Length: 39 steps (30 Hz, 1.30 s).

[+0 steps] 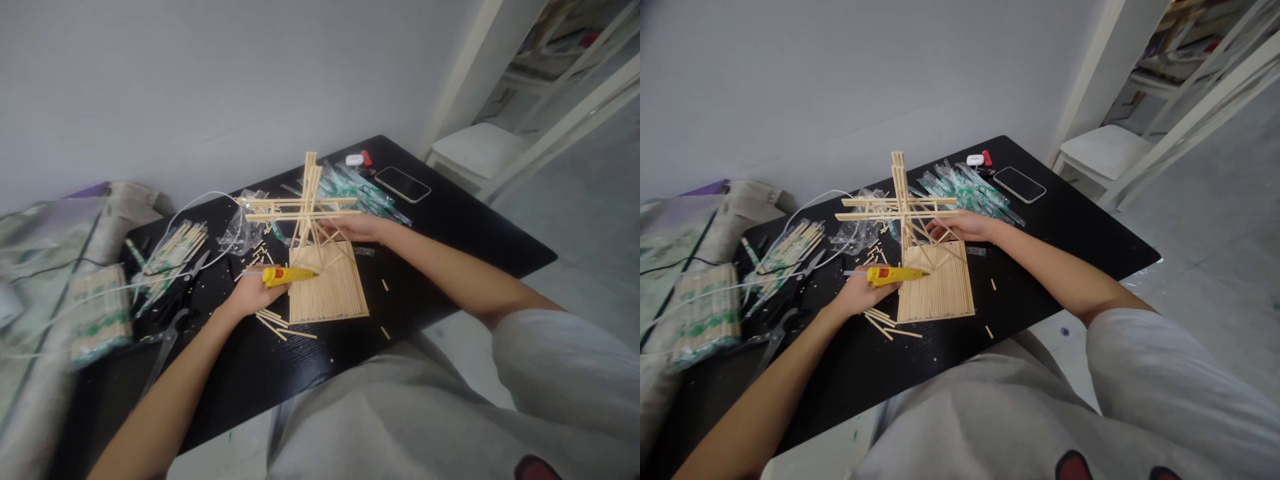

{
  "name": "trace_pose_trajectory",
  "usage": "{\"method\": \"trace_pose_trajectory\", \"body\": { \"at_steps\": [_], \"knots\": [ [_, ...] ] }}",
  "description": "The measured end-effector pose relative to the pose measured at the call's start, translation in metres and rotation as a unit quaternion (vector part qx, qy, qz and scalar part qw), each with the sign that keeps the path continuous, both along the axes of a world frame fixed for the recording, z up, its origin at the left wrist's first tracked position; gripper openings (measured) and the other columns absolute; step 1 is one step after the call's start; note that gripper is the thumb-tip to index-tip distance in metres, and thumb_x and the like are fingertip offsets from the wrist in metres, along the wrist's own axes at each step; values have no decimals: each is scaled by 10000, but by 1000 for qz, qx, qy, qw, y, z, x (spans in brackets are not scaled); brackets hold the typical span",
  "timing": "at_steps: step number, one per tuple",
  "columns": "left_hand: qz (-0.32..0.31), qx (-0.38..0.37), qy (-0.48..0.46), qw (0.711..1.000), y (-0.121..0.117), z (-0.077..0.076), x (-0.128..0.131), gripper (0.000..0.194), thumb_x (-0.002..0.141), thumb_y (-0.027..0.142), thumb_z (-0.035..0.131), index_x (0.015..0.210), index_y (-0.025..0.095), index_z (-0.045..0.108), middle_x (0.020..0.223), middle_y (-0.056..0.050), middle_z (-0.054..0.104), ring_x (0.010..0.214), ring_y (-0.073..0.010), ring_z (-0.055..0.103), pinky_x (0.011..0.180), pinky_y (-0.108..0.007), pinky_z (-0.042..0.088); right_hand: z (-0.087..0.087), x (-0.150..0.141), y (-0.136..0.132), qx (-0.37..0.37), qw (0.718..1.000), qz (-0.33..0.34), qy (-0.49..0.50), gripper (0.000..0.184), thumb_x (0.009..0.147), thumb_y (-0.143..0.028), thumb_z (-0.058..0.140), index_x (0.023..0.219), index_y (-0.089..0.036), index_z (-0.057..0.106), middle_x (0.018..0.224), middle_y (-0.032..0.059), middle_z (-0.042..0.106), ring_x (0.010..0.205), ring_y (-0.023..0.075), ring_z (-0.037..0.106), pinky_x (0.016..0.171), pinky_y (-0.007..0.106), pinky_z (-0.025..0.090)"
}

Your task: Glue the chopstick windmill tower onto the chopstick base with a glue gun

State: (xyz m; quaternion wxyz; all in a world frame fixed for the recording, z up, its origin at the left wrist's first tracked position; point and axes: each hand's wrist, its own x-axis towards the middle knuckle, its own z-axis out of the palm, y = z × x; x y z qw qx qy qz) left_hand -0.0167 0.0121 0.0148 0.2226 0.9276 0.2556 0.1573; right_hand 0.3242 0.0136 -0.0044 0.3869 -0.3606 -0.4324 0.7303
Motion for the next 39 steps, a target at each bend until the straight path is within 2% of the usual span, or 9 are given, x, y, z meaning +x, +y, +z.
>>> {"method": "trace_pose_trajectory", "body": {
  "at_steps": [7, 13, 18, 27, 39],
  "knots": [
    [2, -3, -11, 1000, 1, -4, 1, 189, 913, 314, 702, 762, 205, 675, 743, -10, 739, 673, -185, 708, 677, -282, 554, 5, 1, -5, -7, 1000, -13, -8, 198, 1136, -275, 671, 1090, -128, 795, 968, 102, 817, 900, 181, 785, 888, 282, 650],
    [-14, 10, -42, 999, -1, -2, 3, 194, 901, 266, 700, 730, 202, 634, 674, 12, 684, 621, -156, 669, 641, -260, 518, 7, 0, -7, -20, 999, -27, -16, 234, 1165, -222, 583, 1105, -123, 786, 983, 102, 815, 924, 181, 789, 959, 318, 641],
    [-17, 16, -43, 999, -1, -3, 3, 178, 899, 258, 716, 746, 202, 647, 704, 9, 696, 642, -154, 668, 651, -257, 521, 8, -1, -7, -23, 999, -38, -30, 237, 1172, -221, 566, 1148, -133, 785, 992, 96, 810, 935, 186, 784, 987, 342, 639],
    [-18, 28, -60, 998, -1, -3, 3, 200, 908, 273, 693, 733, 200, 630, 687, 8, 684, 612, -152, 646, 629, -261, 503, 12, -1, -9, -21, 1000, -12, -15, 269, 1193, -252, 543, 1126, -126, 772, 988, 103, 812, 912, 165, 786, 875, 261, 643],
    [-4, 13, -32, 999, -2, -2, 3, 211, 903, 272, 701, 721, 201, 623, 688, 11, 684, 625, -153, 653, 642, -258, 508, 12, -2, -10, -12, 999, -21, -26, 240, 1168, -238, 582, 1114, -130, 789, 1004, 109, 822, 894, 172, 783, 919, 296, 645]
  ]
}}
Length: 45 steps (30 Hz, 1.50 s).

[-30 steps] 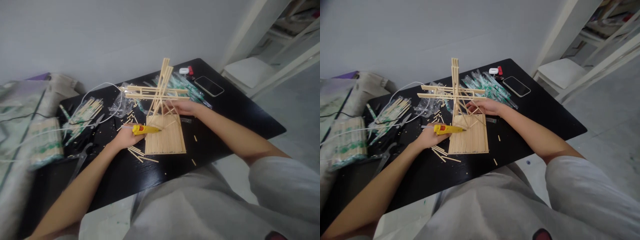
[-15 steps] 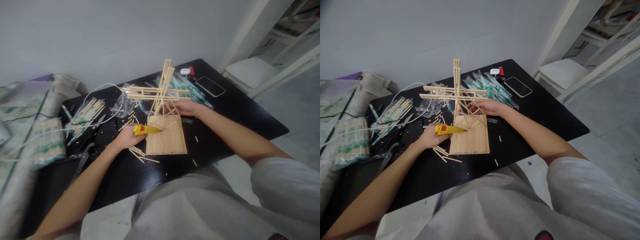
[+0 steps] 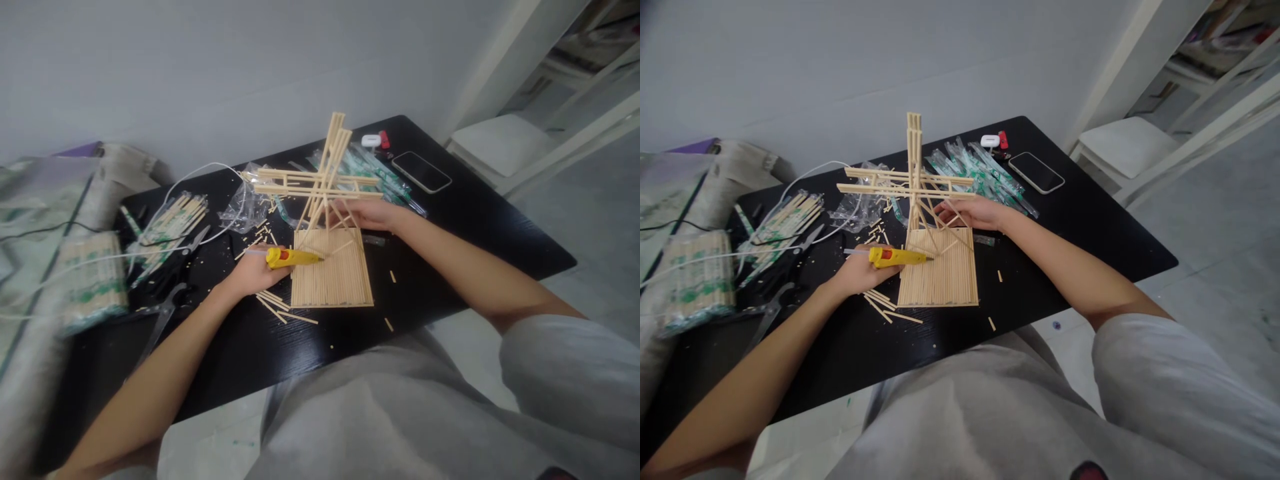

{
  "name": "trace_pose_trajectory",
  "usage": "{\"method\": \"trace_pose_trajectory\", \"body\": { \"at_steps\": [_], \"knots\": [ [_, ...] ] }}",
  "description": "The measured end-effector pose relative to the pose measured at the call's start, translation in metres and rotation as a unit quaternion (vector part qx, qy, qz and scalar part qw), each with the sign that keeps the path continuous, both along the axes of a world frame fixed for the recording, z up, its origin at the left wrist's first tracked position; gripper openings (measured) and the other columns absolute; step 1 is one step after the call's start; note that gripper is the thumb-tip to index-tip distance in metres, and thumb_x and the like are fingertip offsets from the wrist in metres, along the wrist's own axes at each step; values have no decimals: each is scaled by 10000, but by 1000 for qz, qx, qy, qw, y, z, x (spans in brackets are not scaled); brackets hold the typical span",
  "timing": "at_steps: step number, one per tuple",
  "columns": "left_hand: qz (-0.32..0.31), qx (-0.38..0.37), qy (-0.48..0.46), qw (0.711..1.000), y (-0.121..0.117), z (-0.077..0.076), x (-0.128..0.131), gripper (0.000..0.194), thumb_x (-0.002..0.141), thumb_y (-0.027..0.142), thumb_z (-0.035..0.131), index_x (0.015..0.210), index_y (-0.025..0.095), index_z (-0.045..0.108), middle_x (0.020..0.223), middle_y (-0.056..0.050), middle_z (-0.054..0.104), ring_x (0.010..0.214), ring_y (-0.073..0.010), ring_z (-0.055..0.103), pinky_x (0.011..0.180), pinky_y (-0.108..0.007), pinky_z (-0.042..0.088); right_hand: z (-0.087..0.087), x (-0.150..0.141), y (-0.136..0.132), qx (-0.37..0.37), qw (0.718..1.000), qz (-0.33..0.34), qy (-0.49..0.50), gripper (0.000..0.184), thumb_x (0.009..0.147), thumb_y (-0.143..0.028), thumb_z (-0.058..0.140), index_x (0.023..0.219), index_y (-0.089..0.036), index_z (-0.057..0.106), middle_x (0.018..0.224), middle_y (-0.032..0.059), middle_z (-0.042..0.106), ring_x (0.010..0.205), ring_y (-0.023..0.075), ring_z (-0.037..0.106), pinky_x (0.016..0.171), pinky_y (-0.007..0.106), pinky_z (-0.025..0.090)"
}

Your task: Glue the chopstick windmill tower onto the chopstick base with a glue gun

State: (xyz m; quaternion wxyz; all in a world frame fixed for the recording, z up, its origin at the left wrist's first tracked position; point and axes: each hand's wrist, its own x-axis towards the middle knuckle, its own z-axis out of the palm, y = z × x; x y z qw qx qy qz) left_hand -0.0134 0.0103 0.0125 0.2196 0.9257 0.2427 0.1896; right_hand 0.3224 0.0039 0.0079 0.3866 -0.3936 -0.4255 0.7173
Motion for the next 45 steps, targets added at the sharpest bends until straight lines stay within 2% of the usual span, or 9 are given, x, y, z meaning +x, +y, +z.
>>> {"method": "trace_pose_trajectory", "body": {
  "at_steps": [6, 13, 19, 28, 36, 45],
  "knots": [
    [-6, -4, -4, 1000, 3, -4, -2, 159, 900, 271, 717, 766, 203, 663, 709, 12, 705, 633, -154, 665, 636, -258, 508, -3, 1, 1, 6, 1000, 4, -6, 241, 1164, -253, 586, 1119, -139, 793, 987, 103, 824, 940, 188, 795, 938, 316, 645],
    [-10, 1, -12, 1000, 4, -7, -1, 136, 891, 262, 735, 781, 202, 681, 736, 0, 722, 660, -162, 682, 653, -265, 526, -2, 1, 0, -1, 1000, -23, -3, 200, 1139, -229, 623, 1042, -146, 777, 971, 92, 809, 900, 186, 790, 954, 340, 650],
    [-6, -12, -9, 1000, 3, -6, -1, 178, 889, 274, 737, 752, 199, 651, 708, 5, 695, 636, -154, 660, 637, -262, 509, 2, 0, -3, 4, 999, -29, -22, 151, 1122, -208, 639, 1053, -160, 765, 983, 95, 808, 927, 209, 795, 999, 397, 652],
    [-8, -27, -13, 1000, 2, -6, -1, 170, 900, 287, 733, 778, 197, 657, 729, 6, 691, 643, -154, 657, 627, -268, 482, 3, 0, -4, 16, 999, -32, -39, 181, 1125, -202, 625, 1004, -165, 755, 935, 77, 802, 905, 201, 800, 991, 384, 655],
    [-4, -18, -5, 1000, 3, -6, -1, 149, 899, 292, 730, 797, 202, 671, 760, 2, 696, 672, -161, 658, 667, -279, 493, 2, 1, -4, 7, 999, -38, -26, 107, 1102, -219, 685, 1035, -167, 750, 940, 71, 798, 901, 206, 801, 1023, 426, 644],
    [-2, -26, 5, 1000, 4, -9, -3, 136, 898, 291, 732, 811, 200, 681, 765, 0, 711, 687, -165, 675, 682, -277, 511, 9, 0, -7, 2, 998, -45, -43, 199, 1122, -192, 629, 964, -174, 748, 933, 84, 808, 897, 205, 800, 1020, 396, 640]
  ]
}}
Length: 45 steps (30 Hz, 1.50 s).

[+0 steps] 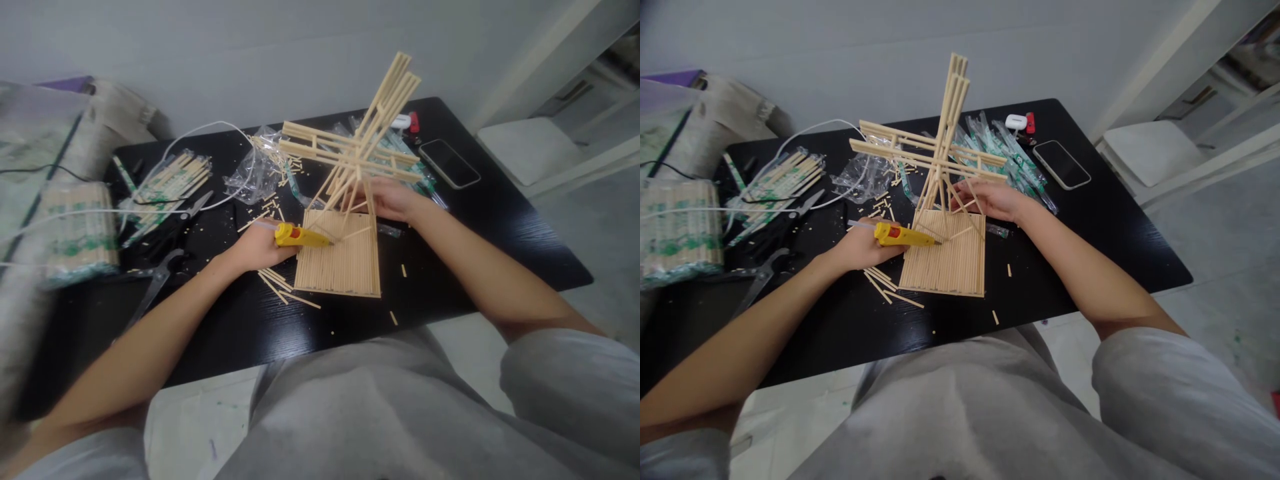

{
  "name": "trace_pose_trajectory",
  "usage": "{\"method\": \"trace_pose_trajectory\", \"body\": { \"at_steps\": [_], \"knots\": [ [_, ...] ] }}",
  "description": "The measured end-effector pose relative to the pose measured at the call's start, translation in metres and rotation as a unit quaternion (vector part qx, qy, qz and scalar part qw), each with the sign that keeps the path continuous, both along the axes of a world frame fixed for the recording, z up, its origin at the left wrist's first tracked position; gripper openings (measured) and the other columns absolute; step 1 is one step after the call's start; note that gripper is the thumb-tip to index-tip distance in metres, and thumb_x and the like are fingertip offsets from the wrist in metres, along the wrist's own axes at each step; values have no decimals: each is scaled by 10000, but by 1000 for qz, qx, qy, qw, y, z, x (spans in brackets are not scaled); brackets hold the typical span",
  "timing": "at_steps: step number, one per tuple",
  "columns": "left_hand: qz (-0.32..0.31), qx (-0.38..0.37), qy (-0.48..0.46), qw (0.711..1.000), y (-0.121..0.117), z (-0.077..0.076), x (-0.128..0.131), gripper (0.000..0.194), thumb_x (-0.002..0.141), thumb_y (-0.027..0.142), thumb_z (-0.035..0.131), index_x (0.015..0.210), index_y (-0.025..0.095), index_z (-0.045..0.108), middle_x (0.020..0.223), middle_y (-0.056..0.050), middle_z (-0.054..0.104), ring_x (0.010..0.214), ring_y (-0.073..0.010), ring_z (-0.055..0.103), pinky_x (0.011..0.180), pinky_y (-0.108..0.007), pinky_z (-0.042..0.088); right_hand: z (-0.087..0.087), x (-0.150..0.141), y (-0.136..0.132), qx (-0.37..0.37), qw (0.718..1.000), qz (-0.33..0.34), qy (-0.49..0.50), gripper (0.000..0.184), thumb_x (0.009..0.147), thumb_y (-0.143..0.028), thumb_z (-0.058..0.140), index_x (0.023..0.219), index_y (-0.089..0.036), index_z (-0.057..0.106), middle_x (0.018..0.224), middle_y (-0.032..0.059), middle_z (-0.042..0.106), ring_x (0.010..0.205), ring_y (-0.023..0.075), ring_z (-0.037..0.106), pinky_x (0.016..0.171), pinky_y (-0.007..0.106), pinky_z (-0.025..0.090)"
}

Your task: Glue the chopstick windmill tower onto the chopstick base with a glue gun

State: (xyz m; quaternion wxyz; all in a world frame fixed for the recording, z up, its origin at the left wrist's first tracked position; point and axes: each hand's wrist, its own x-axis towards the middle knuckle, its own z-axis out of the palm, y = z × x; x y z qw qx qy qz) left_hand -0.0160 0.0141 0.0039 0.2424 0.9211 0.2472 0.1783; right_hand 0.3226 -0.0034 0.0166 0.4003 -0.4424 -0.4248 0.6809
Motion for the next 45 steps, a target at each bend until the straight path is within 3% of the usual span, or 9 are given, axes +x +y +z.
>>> {"method": "trace_pose_trajectory", "body": {
  "at_steps": [18, 30, 36, 45],
  "knots": [
    [-1, 11, -10, 1000, -3, 4, 3, 187, 897, 292, 728, 757, 203, 642, 719, 6, 676, 644, -158, 640, 635, -278, 471, -4, -1, 3, 2, 1000, 6, 5, 176, 1118, -171, 617, 1017, -156, 760, 941, 83, 799, 884, 194, 790, 1026, 396, 636],
    [-9, -5, -20, 1000, -3, 7, 3, 189, 906, 278, 720, 752, 200, 641, 695, 6, 679, 626, -152, 649, 616, -267, 474, -4, -2, 3, -4, 1000, 7, 17, 274, 1145, -170, 550, 968, -156, 759, 935, 90, 797, 855, 184, 777, 959, 351, 649],
    [-12, 0, -29, 1000, -3, 7, 4, 178, 900, 275, 721, 761, 196, 645, 694, 8, 677, 615, -143, 629, 613, -260, 472, -3, -2, 3, -4, 1000, 7, 2, 205, 1133, -212, 611, 989, -180, 753, 936, 80, 797, 892, 198, 783, 997, 376, 648],
    [1, 3, 2, 1000, -1, 4, 2, 173, 893, 263, 742, 757, 197, 657, 717, 8, 698, 655, -159, 658, 638, -264, 473, -7, 0, 5, 3, 1000, 18, 22, 277, 1132, -130, 527, 985, -145, 762, 921, 90, 801, 852, 185, 780, 943, 348, 655]
  ]
}}
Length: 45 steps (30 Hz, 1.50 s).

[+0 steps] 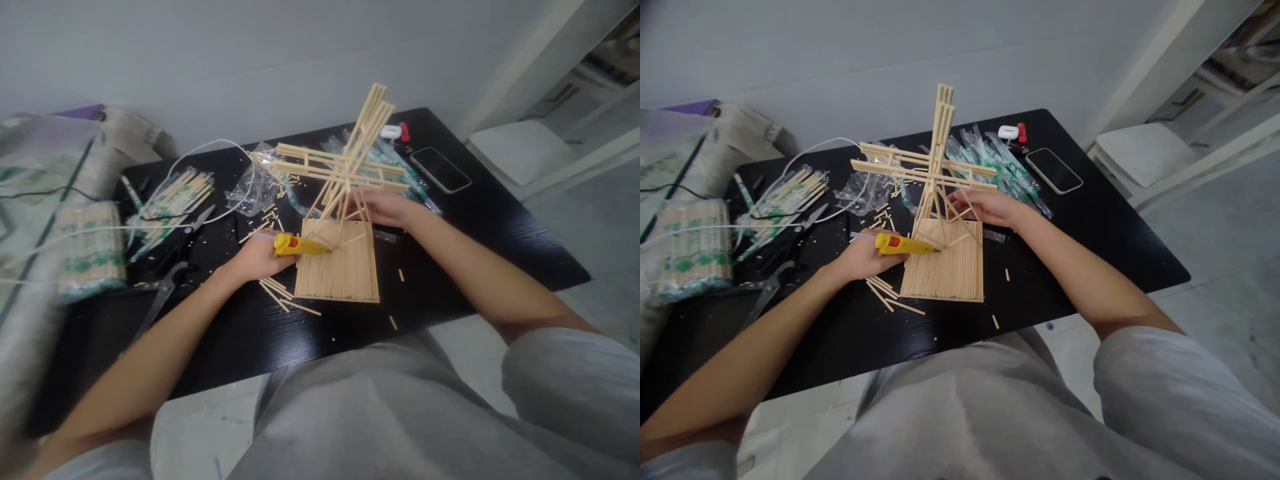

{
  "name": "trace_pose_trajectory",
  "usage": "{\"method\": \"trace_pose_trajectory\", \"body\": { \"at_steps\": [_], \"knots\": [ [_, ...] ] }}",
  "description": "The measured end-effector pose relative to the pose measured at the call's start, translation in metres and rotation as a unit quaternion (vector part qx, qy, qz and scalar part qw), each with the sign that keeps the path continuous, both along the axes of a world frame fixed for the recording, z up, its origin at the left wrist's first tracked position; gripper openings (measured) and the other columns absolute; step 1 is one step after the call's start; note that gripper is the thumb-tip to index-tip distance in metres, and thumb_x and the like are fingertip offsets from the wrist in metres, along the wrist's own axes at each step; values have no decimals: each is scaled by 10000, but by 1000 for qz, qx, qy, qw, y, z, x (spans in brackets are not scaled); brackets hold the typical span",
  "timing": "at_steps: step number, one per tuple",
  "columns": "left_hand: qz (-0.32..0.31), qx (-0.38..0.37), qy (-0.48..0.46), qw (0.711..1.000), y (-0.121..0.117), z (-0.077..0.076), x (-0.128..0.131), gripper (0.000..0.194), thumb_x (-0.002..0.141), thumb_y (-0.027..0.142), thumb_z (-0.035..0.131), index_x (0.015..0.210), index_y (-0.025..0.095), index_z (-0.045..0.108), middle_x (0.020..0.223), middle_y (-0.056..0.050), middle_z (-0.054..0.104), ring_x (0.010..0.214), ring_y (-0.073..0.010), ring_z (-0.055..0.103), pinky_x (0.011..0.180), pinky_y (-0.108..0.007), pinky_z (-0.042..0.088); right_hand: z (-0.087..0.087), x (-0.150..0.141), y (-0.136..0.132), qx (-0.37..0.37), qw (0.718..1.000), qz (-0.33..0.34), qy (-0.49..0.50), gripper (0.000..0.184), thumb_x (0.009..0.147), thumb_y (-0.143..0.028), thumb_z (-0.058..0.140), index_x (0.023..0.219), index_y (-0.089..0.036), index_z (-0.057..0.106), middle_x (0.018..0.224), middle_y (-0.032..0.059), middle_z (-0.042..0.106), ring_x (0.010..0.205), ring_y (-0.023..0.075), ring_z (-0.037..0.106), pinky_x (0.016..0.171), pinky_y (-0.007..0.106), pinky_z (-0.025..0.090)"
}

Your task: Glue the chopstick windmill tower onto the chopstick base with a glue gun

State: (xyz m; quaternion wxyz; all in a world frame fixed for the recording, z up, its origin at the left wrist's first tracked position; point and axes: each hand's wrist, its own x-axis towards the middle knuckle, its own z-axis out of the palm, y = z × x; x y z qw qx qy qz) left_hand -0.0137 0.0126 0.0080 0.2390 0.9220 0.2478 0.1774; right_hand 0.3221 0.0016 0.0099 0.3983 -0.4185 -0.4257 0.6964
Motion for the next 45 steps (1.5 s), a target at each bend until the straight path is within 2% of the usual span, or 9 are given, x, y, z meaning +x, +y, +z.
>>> {"method": "trace_pose_trajectory", "body": {
  "at_steps": [10, 18, 26, 31, 37, 45],
  "knots": [
    [-12, -1, -10, 1000, 0, 1, 0, 187, 910, 264, 726, 760, 193, 637, 708, 10, 677, 635, -149, 642, 625, -263, 458, -3, 2, 1, 12, 1000, 0, -1, 179, 1117, -194, 620, 1003, -158, 754, 930, 82, 797, 885, 199, 782, 993, 388, 650],
    [-21, -4, -30, 999, -2, 3, 1, 183, 914, 267, 719, 769, 191, 638, 701, 13, 665, 620, -139, 626, 617, -258, 453, 1, 0, -2, 0, 1000, -7, -18, 228, 1128, -207, 593, 975, -184, 761, 967, 93, 800, 914, 204, 784, 989, 362, 648],
    [-13, -2, -15, 1000, 0, 0, 0, 186, 911, 271, 737, 766, 195, 647, 713, 6, 686, 641, -152, 651, 623, -266, 466, 0, 1, -1, 3, 1000, -10, -16, 183, 1114, -212, 632, 996, -197, 771, 952, 77, 791, 917, 214, 783, 997, 411, 653],
    [-12, 0, -12, 1000, 0, 0, -1, 183, 909, 273, 731, 765, 195, 650, 720, 3, 699, 646, -155, 662, 621, -263, 464, -1, 1, 0, 6, 1000, -2, -8, 175, 1114, -208, 639, 1002, -163, 766, 942, 78, 786, 874, 193, 778, 987, 392, 652],
    [-7, 1, -10, 1000, -1, 2, 0, 190, 907, 277, 733, 759, 194, 647, 718, 1, 700, 652, -156, 660, 629, -265, 467, 1, 0, 0, 2, 1000, -3, -6, 253, 1146, -182, 563, 990, -154, 761, 912, 74, 788, 846, 175, 772, 946, 343, 659],
    [-2, 1, -12, 1000, 0, 1, 0, 194, 897, 287, 745, 757, 198, 645, 719, 4, 697, 653, -156, 654, 639, -275, 469, 1, 0, -1, 7, 1000, -7, -7, 214, 1132, -190, 605, 988, -170, 761, 946, 73, 793, 870, 185, 778, 1002, 376, 644]
  ]
}}
